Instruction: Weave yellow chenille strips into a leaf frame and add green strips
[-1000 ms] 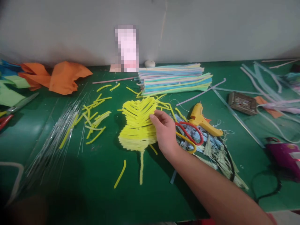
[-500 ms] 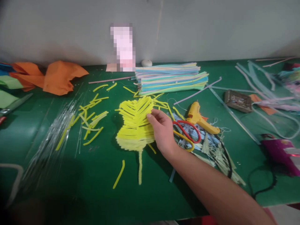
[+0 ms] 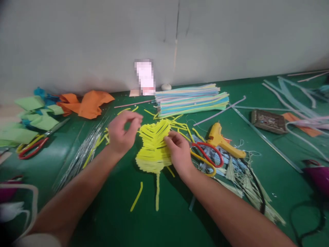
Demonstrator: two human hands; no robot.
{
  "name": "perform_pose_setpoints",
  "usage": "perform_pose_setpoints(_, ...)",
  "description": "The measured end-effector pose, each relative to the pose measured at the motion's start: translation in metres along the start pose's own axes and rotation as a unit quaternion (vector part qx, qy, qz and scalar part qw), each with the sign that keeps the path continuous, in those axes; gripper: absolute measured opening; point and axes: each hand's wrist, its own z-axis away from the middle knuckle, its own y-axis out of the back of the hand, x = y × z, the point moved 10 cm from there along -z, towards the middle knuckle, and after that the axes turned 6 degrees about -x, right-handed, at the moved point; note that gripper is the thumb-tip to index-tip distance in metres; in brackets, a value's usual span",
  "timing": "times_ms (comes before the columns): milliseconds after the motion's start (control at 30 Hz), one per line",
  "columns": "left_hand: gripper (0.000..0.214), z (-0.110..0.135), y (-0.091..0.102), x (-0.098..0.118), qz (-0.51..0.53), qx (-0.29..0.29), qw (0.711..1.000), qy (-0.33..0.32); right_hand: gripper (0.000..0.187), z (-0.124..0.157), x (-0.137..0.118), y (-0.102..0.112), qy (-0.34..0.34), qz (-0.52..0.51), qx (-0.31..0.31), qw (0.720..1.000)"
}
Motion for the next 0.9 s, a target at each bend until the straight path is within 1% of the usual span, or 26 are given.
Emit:
perform_pose_setpoints(33, 0.014, -0.010, -0.013, -0.011, -0.023, -0.039, 0.999, 0.025, 0.027, -0.001, 0.001, -0.003, -0.002, 0.010, -0.017, 1.000)
perform_pose_setpoints(67, 0.013, -0.020, -0.029, -0.024, -0.055, -0.090, 0.993, 0.055, 0.027, -0.001, 0.001, -0.005, -0.003, 0.017, -0.027, 0.999)
perform_pose_setpoints(133, 0.012, -0.034, -0.064, -0.051, -0.136, -0.205, 0.963, 0.114, 0.027, -0.003, 0.002, -0.004, 0.004, 0.022, -0.029, 0.999)
perform_pose_setpoints(167, 0.012, -0.039, -0.080, -0.059, -0.163, -0.250, 0.946, 0.124, 0.027, -0.003, 0.003, -0.004, 0.004, 0.023, -0.032, 0.999)
perform_pose_setpoints(200, 0.012, -0.043, -0.094, -0.064, -0.181, -0.289, 0.932, 0.124, 0.027, -0.004, 0.003, -0.004, 0.005, 0.023, -0.035, 0.999)
perform_pose_setpoints(267, 0.012, -0.046, -0.113, -0.073, -0.211, -0.329, 0.911, 0.132, 0.027, -0.005, 0.004, -0.004, 0.010, 0.024, -0.037, 0.999)
perform_pose_setpoints(333, 0.011, -0.048, -0.122, -0.078, -0.218, -0.334, 0.907, 0.135, 0.027, -0.006, 0.005, -0.004, 0.011, 0.022, -0.038, 0.999)
perform_pose_setpoints(433, 0.011, -0.047, -0.127, -0.087, -0.207, -0.329, 0.911, 0.140, 0.028, -0.006, 0.005, -0.003, 0.012, 0.021, -0.033, 0.999)
perform_pose_setpoints(600, 0.013, -0.044, -0.132, -0.097, -0.125, -0.338, 0.921, 0.149, 0.028, -0.006, 0.002, -0.005, 0.011, 0.032, -0.033, 0.999)
perform_pose_setpoints(767, 0.013, -0.044, -0.133, -0.096, -0.080, -0.328, 0.929, 0.152, 0.027, -0.007, 0.002, -0.006, 0.014, 0.032, -0.037, 0.999)
perform_pose_setpoints(900, 0.011, -0.049, -0.130, -0.088, -0.075, -0.312, 0.940, 0.118, 0.028, -0.007, 0.003, -0.005, 0.021, 0.046, -0.035, 0.998)
